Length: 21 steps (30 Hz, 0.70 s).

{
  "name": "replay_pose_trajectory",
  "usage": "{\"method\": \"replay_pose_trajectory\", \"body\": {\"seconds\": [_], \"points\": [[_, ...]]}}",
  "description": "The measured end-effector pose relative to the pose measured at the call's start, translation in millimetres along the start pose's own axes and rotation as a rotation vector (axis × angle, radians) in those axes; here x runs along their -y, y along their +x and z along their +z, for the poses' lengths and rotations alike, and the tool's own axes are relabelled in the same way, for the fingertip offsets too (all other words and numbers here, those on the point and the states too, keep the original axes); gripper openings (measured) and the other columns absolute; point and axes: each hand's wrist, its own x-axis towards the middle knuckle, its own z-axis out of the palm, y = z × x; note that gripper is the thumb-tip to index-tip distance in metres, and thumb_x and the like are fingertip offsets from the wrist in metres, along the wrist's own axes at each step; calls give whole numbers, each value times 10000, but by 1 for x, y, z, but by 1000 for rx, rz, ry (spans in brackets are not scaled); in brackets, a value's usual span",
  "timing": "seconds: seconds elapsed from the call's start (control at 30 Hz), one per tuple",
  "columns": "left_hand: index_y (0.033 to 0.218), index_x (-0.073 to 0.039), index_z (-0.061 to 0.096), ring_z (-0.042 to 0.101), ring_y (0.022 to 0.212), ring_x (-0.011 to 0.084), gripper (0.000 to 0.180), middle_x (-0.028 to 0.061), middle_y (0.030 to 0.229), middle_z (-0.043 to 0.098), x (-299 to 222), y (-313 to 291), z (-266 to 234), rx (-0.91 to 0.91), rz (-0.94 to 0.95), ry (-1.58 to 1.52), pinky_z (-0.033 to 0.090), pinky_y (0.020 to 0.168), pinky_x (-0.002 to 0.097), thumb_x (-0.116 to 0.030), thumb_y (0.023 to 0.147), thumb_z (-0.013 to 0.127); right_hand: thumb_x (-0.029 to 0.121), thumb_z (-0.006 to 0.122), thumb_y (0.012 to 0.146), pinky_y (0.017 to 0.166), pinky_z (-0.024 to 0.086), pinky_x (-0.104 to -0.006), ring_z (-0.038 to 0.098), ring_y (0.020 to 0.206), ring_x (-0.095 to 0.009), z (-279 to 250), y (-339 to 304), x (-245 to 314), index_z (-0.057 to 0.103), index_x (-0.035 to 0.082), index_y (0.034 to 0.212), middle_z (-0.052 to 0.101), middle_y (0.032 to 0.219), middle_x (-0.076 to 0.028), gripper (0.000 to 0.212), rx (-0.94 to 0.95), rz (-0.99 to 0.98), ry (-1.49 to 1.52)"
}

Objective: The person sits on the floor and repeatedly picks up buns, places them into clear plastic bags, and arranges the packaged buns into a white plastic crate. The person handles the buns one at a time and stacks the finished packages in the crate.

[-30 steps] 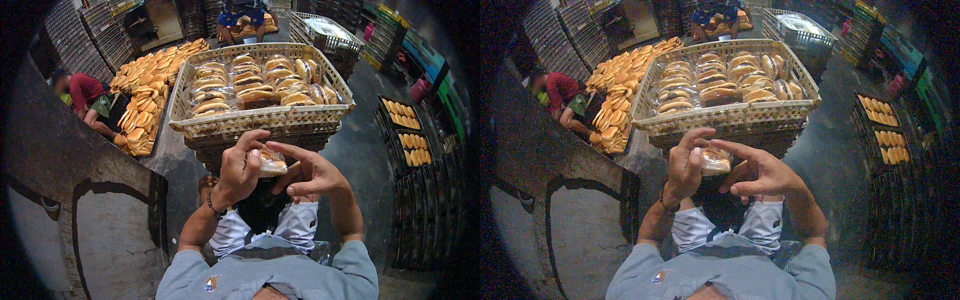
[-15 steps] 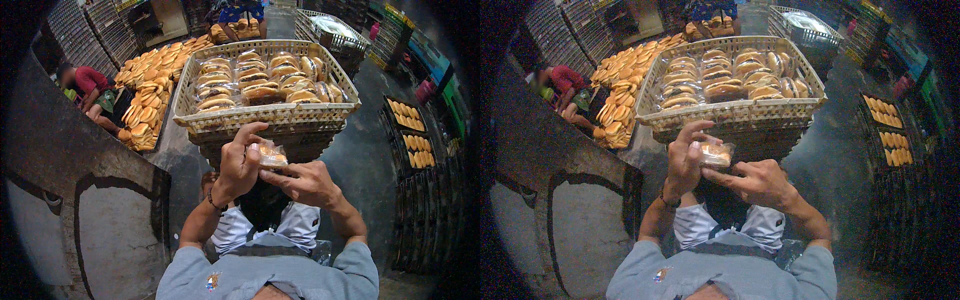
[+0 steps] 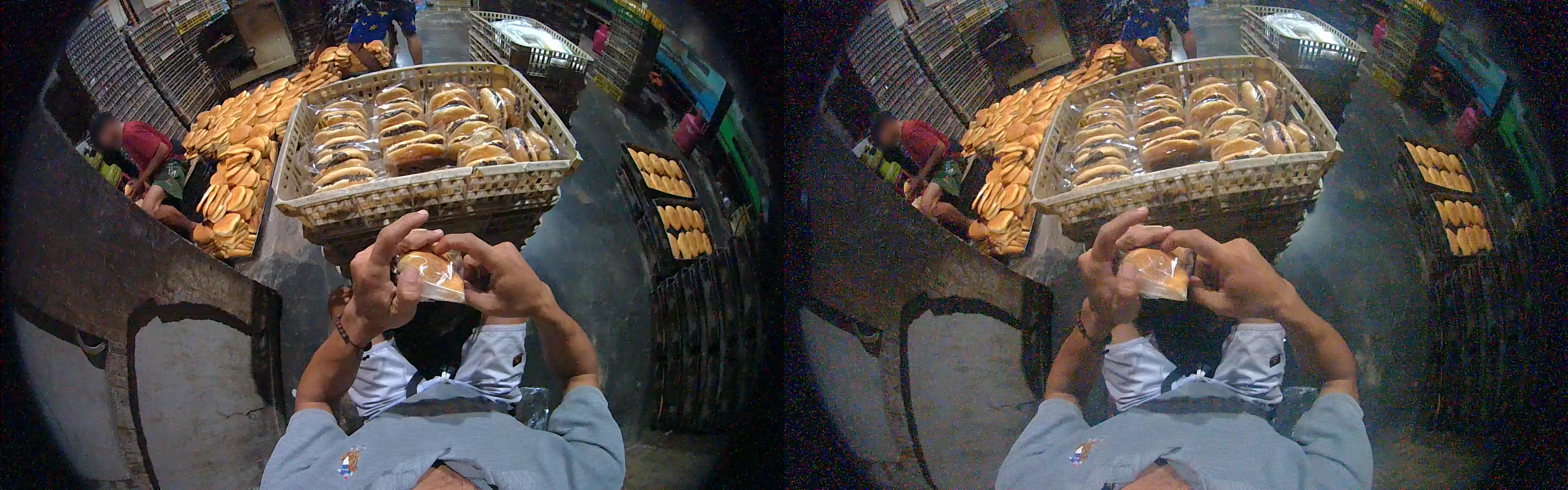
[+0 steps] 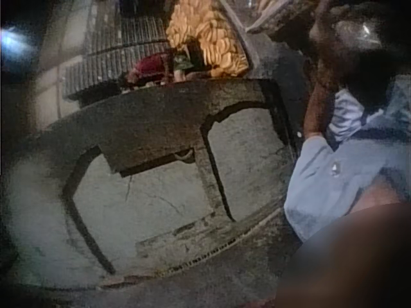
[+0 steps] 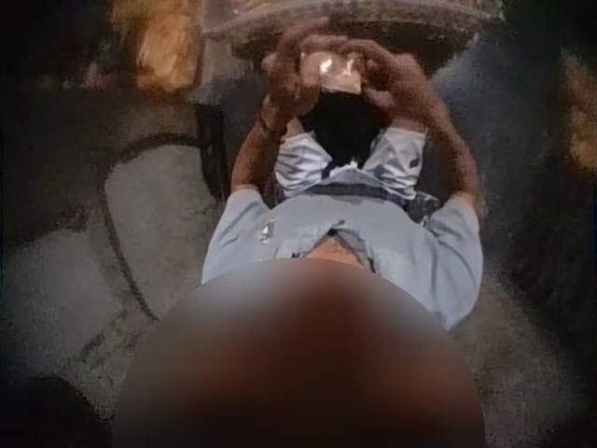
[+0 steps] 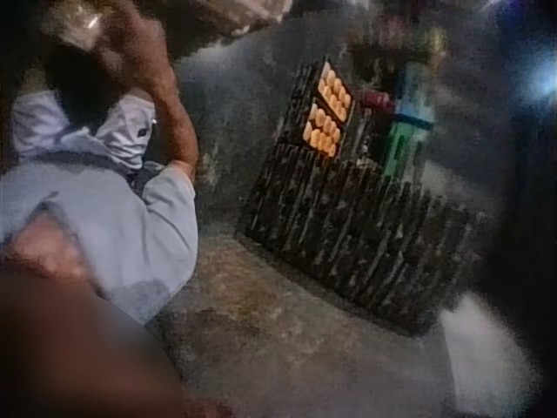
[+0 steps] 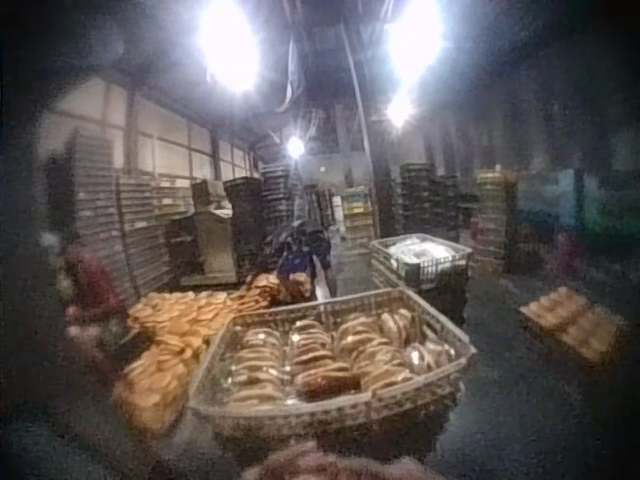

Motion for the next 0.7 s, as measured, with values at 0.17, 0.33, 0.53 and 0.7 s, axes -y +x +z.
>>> {"method": "replay_pose_trajectory", "body": {"seconds": [0.17,0.33,0.53,0.7], "points": [[1285,44,578,727,963,279,502,227,1092,722,5,-4,3,-55,-49,-50,564,876,379,-307,942,476,62,709,796,577,539,-336,662,584,-223,5,-1,-11,527,148,1329,658,721,-87,570,-110,52,-149],[1069,81,681,707,971,250,521,223,1088,718,28,-10,0,-145,-189,-183,556,860,344,-355,992,406,38,722,817,586,544,-312,672,613,-217,20,-17,-7,600,126,1264,671,759,-90,472,-407,-64,-8],[1063,51,633,671,869,192,594,150,999,701,45,-10,9,-270,-521,-566,548,806,327,-503,1034,420,8,747,785,753,595,-399,678,913,-344,34,1,-4,591,57,1298,639,1134,-187,538,-329,-273,-258],[1118,3,567,647,937,138,458,82,1016,652,61,-14,15,-255,-596,-798,539,804,296,-444,1018,564,82,776,754,829,565,-424,632,978,-351,41,14,-11,500,41,1422,588,1176,-209,724,-301,-234,-397]]}}
